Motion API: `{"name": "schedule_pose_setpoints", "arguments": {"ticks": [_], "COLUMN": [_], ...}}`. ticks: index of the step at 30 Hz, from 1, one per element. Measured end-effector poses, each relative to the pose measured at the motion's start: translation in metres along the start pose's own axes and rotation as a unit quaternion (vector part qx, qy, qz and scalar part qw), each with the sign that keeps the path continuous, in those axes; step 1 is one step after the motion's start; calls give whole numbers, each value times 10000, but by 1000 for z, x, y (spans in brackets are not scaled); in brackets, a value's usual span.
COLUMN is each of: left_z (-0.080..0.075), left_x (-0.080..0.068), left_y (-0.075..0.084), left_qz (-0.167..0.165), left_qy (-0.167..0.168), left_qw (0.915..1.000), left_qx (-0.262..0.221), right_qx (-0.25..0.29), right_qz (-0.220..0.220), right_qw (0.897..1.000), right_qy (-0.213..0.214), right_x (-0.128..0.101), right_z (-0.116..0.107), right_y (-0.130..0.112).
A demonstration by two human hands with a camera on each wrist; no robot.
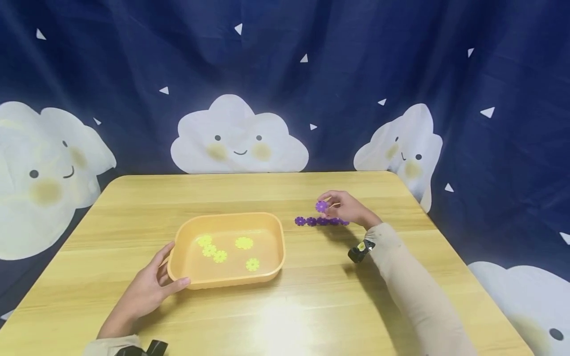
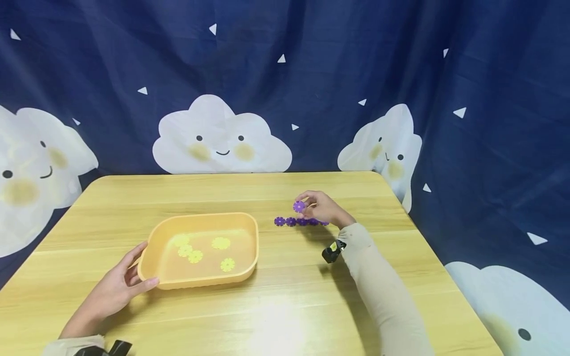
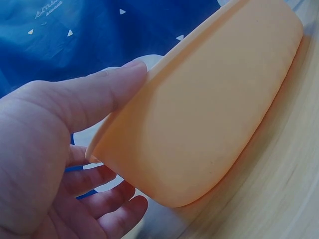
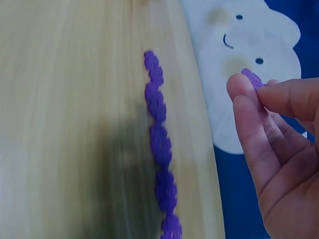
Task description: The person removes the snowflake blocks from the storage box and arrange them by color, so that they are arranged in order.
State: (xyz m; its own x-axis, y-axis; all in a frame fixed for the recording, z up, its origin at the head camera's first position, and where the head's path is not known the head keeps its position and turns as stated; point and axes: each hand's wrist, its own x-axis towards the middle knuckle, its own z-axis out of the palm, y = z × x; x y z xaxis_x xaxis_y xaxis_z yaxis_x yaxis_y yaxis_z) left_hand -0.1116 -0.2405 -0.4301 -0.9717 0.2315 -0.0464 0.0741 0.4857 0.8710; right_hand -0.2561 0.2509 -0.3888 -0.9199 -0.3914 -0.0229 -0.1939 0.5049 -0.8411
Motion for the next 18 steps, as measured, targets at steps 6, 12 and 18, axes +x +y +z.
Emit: {"name": "schedule_pose_setpoints", "arguments": {"ticks": [6, 12, 18], "left_z": [-1, -1, -1], "left_x": [-1, 0, 0], "left_y": [1, 2, 3], "left_qz": [-7, 42, -12], "left_qy": [-9, 0, -18], "left_qw": [10000, 10000, 9999], "left_qx": [-27, -81, -114], "right_qx": [104, 257, 355], "right_qz": [108, 234, 465], "right_qw": [9997, 9987, 9969], "right_qy": [208, 384, 518], "right_x": [-7, -13, -22], "right_z": [-10, -18, -26], "right_y": [12, 25, 38]}}
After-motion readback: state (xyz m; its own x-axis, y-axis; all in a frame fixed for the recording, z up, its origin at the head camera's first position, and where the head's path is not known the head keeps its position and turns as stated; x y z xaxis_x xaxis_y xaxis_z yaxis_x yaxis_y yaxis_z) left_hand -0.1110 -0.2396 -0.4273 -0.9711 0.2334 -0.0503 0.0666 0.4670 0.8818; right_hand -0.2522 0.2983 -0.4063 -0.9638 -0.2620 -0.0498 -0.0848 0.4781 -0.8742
